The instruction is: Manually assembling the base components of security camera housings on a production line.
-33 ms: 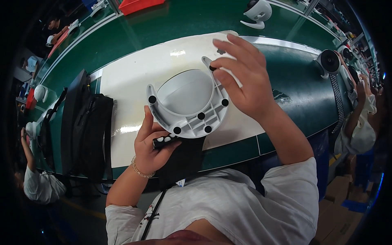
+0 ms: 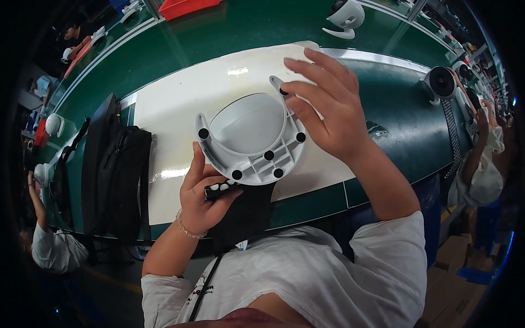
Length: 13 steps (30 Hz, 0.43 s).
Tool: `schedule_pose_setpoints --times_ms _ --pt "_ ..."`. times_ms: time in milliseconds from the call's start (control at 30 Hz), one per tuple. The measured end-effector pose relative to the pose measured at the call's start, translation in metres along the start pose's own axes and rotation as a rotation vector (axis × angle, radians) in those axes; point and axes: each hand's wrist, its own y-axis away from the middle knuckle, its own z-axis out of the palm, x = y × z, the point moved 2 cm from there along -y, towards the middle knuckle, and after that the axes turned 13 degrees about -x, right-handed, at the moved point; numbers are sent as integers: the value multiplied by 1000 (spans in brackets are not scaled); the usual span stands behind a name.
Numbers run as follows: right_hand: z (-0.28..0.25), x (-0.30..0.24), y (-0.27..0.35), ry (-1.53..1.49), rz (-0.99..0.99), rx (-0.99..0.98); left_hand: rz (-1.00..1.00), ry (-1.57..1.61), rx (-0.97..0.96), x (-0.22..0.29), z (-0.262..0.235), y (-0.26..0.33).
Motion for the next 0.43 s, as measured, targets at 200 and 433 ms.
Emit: schedule_pose_setpoints --times_ms 200,433 --pt "13 14 -6 -977 316 73 30 -18 5 -2 -2 0" --pt "11 31 -40 -1310 452 -478 10 -14 -3 -15 -2 12"
